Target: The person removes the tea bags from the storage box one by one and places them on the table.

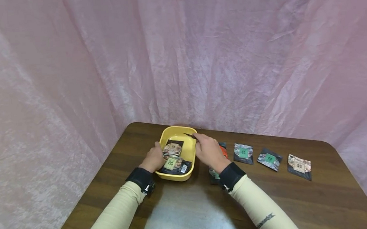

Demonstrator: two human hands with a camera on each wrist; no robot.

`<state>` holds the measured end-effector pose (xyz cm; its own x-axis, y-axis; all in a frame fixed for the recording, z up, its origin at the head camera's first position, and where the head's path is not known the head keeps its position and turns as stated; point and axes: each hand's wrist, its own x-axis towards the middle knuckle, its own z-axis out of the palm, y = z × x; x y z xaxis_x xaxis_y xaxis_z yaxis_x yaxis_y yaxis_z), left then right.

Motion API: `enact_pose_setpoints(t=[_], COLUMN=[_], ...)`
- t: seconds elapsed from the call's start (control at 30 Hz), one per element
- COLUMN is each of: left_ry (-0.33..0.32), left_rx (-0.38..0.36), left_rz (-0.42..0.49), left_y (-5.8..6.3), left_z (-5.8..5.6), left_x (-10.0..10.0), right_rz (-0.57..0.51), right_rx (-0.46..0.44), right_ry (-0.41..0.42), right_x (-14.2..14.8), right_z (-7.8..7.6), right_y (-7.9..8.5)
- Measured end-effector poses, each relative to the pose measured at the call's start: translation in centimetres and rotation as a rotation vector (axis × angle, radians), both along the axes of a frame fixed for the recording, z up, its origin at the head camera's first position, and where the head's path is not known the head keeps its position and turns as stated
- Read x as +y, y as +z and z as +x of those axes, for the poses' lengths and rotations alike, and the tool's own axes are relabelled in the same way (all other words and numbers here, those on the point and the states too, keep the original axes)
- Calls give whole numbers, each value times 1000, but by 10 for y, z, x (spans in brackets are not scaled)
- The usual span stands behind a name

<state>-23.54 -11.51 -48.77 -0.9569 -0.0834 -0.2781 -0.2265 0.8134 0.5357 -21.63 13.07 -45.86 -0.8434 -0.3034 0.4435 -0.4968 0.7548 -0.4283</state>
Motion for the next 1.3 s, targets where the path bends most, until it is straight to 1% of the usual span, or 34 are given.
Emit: enact_pose_setpoints(t=[0.07,0.23,0.3,0.37,0.47,0.53,0.57,0.63,0.77,0.8,0.83,0.9,1.0,1.17,1.3], left_ry=[-4,-14,-17,-17,-19,-19,-25,-28,-27,-21,-23,-27,-35,-35,-41], left_rx=[-2,12,18,20,25,30,40,43,39,29,29,32,38,45,39], left_rz=[-5,-11,-8,-8,-9,-16,-22,-27,-24,-19,-18,-17,-24,-25,-22], left_y=[0,0,0,0,1,2,-2,-2,-2,2,2,1,0,1,1], left_z=[-1,0,0,1,3,4,1,1,0,2,2,2,2,3,3], left_x=[0,0,1,1,1,1,0,1,0,1,1,0,-1,-1,1], right_rz=[-7,-11,8,39,113,155,174,204,237,241,246,257,266,272,302], right_rx=[14,-19,-30,-25,-5,-8,-17,-37,-95,-106,-115,-135,-167,-209,-224], right_ry=[-19,-46,-66,-87,-116,-132,-139,-159,-198,-205,-213,-224,-232,-229,-204], right_x=[12,44,57,67,81,90,94,102,117,120,123,128,134,138,140], right_z=[8,29,37,47,61,72,77,88,108,112,115,121,126,127,127], right_y=[1,-1,-3,-6,-12,-17,-19,-21,-23,-23,-24,-26,-30,-34,-36])
